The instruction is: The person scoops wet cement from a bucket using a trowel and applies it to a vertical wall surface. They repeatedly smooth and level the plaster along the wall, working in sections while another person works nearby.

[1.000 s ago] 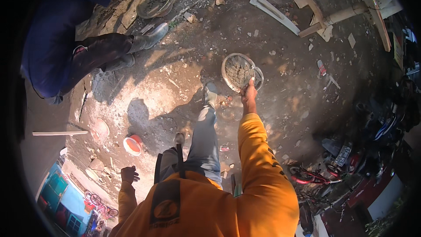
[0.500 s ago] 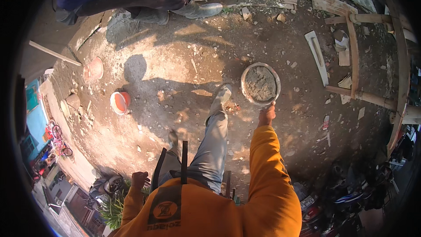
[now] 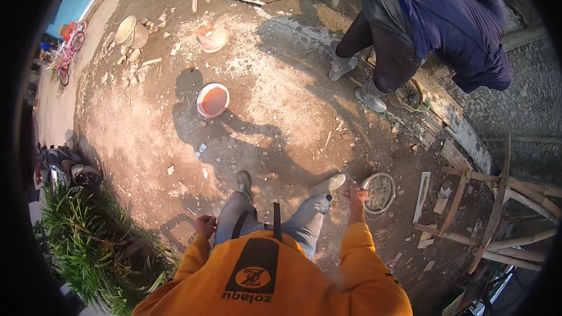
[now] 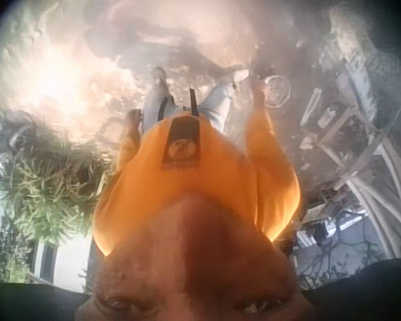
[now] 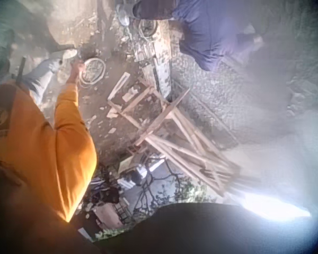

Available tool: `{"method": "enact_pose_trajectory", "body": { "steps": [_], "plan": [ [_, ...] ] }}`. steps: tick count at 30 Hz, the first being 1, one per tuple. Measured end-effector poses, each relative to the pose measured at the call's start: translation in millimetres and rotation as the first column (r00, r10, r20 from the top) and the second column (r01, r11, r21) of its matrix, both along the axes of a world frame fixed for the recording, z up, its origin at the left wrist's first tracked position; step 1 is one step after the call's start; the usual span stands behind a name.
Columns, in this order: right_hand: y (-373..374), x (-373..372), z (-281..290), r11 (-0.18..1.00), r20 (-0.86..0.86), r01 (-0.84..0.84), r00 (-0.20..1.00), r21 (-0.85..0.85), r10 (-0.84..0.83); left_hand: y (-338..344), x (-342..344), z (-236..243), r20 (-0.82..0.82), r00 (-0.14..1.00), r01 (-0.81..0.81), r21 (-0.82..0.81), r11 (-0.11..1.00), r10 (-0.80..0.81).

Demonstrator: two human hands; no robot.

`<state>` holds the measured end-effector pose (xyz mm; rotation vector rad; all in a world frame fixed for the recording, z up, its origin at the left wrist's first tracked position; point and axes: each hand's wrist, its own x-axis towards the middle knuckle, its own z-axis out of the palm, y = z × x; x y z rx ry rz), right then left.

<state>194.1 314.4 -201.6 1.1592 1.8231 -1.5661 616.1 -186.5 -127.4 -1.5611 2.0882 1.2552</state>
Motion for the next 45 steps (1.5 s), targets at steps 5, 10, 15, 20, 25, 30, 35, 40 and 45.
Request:
{"method": "enact_pose_trajectory", "body": {
  "steps": [5,10,15,20,25,30,35,40,45],
  "plan": [
    [-237,23,51,0.917,-0.180,-0.372,0.921,-0.142,0.346,-123,100,-23,0.269,0.775,-0.630,0.273,0.727,0.571],
    [-374,70,33,0.734,-0.411,-0.676,0.654,0.058,0.635,-206,166,-19,0.242,0.548,-0.830,0.278,0.484,0.801],
    [-422,61,37,0.766,0.059,-0.641,0.767,0.046,0.639,-241,194,-53,0.293,0.471,-0.857,0.374,0.353,0.832],
    [-423,70,50,0.852,0.375,-0.509,0.819,0.125,0.435,-219,142,-44,0.364,0.635,-0.759,0.460,0.461,0.682],
    [-474,55,-9,0.785,0.509,-0.619,0.684,0.026,0.523,-269,89,-42,0.316,0.792,-0.600,0.559,0.573,0.522],
    [-709,-6,-24,0.679,0.343,-0.729,0.618,-0.088,0.707,-431,83,-9,0.364,0.600,-0.781,0.463,0.420,0.713],
    [-1041,-53,54,0.361,0.032,-0.931,0.360,-0.056,0.932,-610,82,54,-0.259,0.194,-0.928,0.264,0.262,0.946],
    [-1269,-61,137,0.226,-0.321,-0.972,0.233,-0.059,0.918,-690,74,46,-0.256,0.259,-0.912,0.254,0.323,0.931],
    [-1376,-37,122,0.185,-0.256,-0.980,0.198,-0.073,0.946,-689,80,-41,0.170,0.339,-0.845,0.487,0.220,0.925]
  ]
}}
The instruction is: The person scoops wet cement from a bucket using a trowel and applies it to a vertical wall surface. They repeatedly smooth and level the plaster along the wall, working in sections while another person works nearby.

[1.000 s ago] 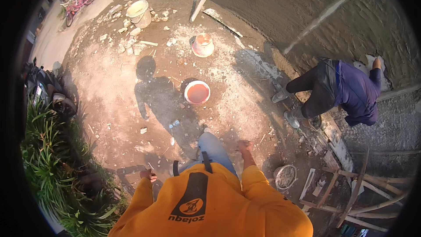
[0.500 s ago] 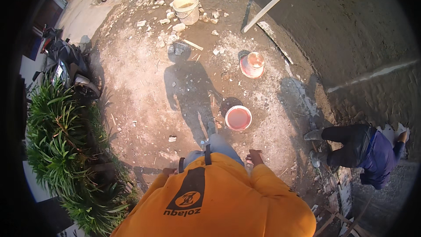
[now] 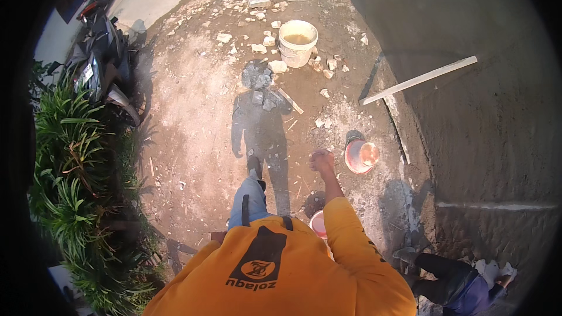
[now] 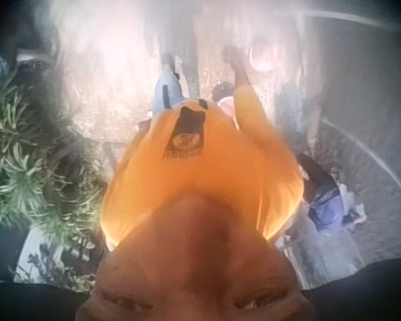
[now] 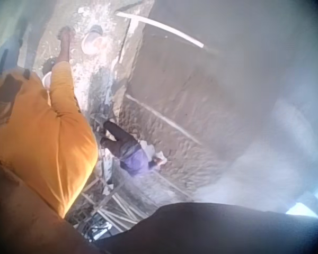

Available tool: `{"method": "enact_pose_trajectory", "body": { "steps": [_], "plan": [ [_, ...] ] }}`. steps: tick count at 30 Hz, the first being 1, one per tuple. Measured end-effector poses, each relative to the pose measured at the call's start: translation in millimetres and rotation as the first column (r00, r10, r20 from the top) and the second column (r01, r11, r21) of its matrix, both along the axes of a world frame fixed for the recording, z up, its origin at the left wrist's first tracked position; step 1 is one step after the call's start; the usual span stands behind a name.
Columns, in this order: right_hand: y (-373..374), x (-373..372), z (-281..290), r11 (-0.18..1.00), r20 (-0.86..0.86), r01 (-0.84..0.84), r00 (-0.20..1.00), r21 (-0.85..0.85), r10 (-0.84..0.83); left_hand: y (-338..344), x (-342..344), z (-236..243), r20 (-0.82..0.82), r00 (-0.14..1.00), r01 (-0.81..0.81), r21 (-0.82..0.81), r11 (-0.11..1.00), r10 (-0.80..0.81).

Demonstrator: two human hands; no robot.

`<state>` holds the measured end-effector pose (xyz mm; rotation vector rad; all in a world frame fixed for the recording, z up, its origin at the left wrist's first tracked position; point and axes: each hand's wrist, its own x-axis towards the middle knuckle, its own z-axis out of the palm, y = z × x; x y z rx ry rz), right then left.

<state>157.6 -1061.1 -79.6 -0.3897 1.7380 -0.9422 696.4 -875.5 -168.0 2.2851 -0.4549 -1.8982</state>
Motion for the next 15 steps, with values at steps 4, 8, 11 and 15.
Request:
{"method": "enact_pose_trajectory", "body": {
  "steps": [4,8,11,15],
  "plan": [
    [46,-21,-87,0.886,0.074,0.029,0.995,0.463,-0.071,-56,-28,-17,-0.062,0.976,0.218,0.257,0.942,-0.209],
    [87,6,-87,0.716,0.135,0.105,0.953,0.690,-0.271,-172,-23,-11,-0.011,0.983,0.181,0.258,0.949,-0.185],
    [44,-21,-85,0.718,0.223,0.082,0.921,0.692,-0.319,-324,-23,-11,0.049,0.999,0.014,0.108,0.994,-0.019],
    [-112,-101,-75,0.784,0.081,0.255,0.929,0.566,-0.361,-520,-62,36,0.096,0.989,-0.069,-0.348,0.935,0.109]
  ]
}}
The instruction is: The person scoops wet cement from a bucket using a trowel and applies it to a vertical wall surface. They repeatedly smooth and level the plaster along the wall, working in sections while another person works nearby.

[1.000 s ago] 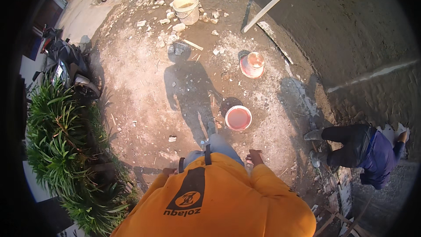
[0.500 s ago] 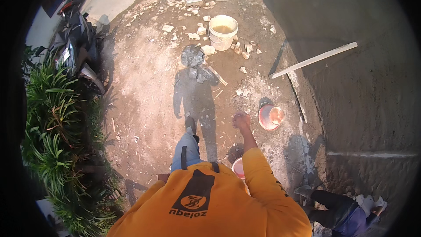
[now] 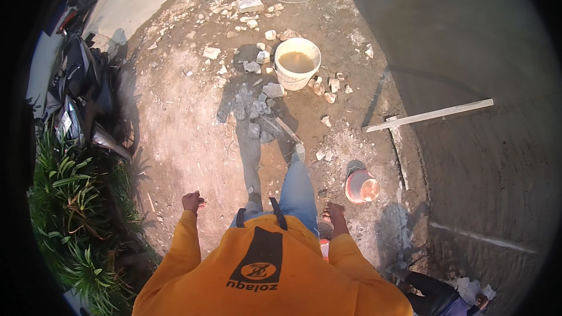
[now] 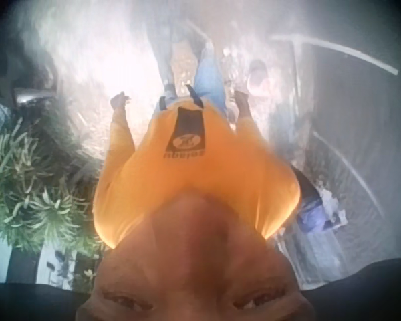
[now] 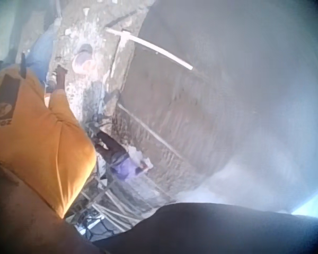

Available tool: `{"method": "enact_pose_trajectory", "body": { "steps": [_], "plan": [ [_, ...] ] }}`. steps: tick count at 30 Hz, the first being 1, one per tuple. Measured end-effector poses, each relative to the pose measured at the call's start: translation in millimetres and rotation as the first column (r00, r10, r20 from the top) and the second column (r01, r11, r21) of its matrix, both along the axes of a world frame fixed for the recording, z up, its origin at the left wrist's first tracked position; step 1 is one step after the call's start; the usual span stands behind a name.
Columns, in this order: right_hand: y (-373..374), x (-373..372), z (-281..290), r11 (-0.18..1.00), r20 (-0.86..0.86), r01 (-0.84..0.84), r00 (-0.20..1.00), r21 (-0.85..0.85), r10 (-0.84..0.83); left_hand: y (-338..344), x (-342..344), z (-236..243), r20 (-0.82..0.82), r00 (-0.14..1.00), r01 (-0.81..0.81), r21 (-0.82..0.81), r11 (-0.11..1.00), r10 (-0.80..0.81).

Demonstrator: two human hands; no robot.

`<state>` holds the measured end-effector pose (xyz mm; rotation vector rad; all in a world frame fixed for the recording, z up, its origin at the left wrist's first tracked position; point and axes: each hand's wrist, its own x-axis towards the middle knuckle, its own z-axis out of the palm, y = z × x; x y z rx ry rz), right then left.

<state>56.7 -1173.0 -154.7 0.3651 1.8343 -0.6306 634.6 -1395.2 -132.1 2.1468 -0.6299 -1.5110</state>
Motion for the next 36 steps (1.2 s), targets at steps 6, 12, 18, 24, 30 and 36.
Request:
{"method": "enact_pose_trajectory", "body": {
  "steps": [6,12,18,24,30,36],
  "plan": [
    [-341,-133,-5,0.877,-0.266,-0.180,0.962,-0.446,0.062,-120,-107,41,0.036,0.997,-0.059,-0.108,0.992,0.064],
    [-672,-215,-119,0.785,-0.166,-0.344,0.938,-0.515,0.303,10,-218,-4,0.178,0.924,-0.381,0.526,0.760,0.340],
    [-878,-254,-272,0.348,-0.718,-0.934,0.292,-0.073,0.632,-9,-355,52,0.247,0.961,-0.267,0.736,0.622,0.122],
    [-961,-238,-349,-0.707,-0.651,-0.573,-0.729,0.415,0.209,-61,-435,79,0.323,0.945,-0.296,0.799,0.524,0.041],
    [-995,-246,-445,-0.642,-0.559,-0.581,-0.783,0.500,0.273,-93,-463,100,0.368,0.930,-0.320,0.831,0.454,-0.018],
    [-935,-246,-404,-0.661,-0.155,-0.611,-0.775,0.437,0.613,-64,-474,129,0.369,0.926,-0.301,0.844,0.444,-0.073]
  ]
}}
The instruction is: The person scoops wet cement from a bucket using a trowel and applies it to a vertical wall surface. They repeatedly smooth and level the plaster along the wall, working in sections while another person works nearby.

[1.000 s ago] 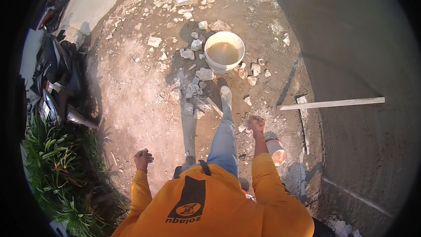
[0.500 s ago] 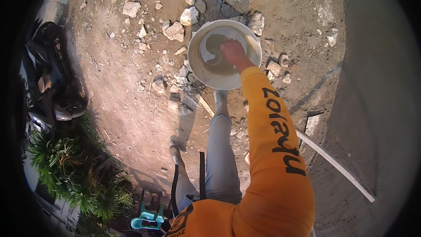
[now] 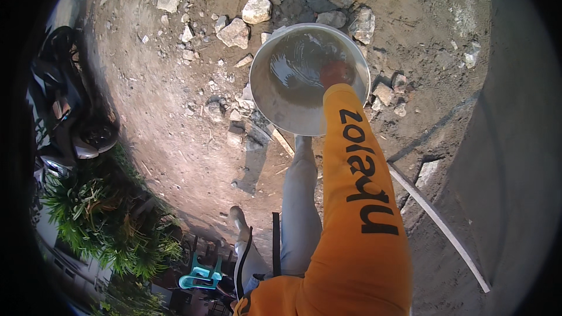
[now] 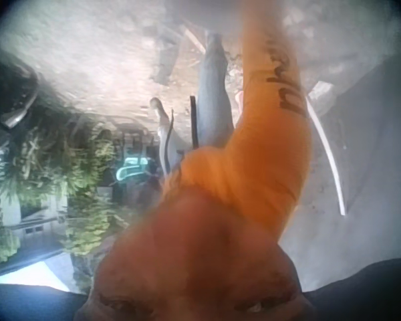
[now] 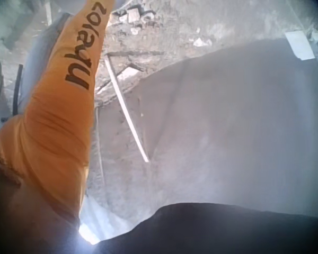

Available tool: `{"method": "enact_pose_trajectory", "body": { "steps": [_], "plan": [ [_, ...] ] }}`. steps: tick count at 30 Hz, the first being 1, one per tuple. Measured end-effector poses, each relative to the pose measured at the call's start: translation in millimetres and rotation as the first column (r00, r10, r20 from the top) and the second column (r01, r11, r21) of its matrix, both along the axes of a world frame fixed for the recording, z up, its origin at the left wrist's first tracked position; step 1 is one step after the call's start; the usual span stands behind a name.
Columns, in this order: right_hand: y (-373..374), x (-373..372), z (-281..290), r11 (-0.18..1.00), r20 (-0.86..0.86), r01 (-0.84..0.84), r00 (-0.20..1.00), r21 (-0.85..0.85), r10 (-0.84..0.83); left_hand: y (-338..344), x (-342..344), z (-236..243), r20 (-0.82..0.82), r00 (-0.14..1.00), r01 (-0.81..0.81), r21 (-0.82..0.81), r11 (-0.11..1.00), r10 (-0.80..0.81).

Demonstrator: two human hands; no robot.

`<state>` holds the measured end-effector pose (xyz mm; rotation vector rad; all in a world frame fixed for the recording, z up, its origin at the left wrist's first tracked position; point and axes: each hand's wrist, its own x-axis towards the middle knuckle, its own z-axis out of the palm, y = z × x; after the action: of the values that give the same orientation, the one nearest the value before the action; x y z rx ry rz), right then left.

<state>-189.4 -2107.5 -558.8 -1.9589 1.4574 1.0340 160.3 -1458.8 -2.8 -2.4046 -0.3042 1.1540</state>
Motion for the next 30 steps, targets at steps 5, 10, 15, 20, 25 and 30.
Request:
{"method": "enact_pose_trajectory", "body": {
  "steps": [5,10,15,20,25,30],
  "plan": [
    [63,-10,70,0.965,-0.005,0.261,0.965,0.037,-0.261,25,65,4,-0.053,0.974,0.214,-0.090,0.973,-0.219],
    [100,-20,205,0.930,0.050,0.364,0.931,-0.049,-0.362,58,160,-39,-0.093,0.807,0.546,-0.260,0.796,-0.584],
    [161,-3,359,0.700,0.280,0.691,0.718,-0.179,-0.637,57,252,-132,-0.059,0.757,0.545,-0.493,0.678,-0.651],
    [370,-8,458,0.141,0.421,0.925,0.291,-0.353,-0.859,-122,317,-234,-0.071,0.224,0.674,-0.709,0.208,-0.972],
    [626,79,479,-0.555,0.374,0.823,-0.555,0.118,-0.743,-281,347,-206,-0.298,0.820,0.236,-0.602,0.763,-0.489],
    [887,274,422,-0.976,0.358,0.045,-0.933,0.211,0.035,-407,350,-193,-0.331,0.697,0.389,-0.571,0.723,-0.636]
  ]
}}
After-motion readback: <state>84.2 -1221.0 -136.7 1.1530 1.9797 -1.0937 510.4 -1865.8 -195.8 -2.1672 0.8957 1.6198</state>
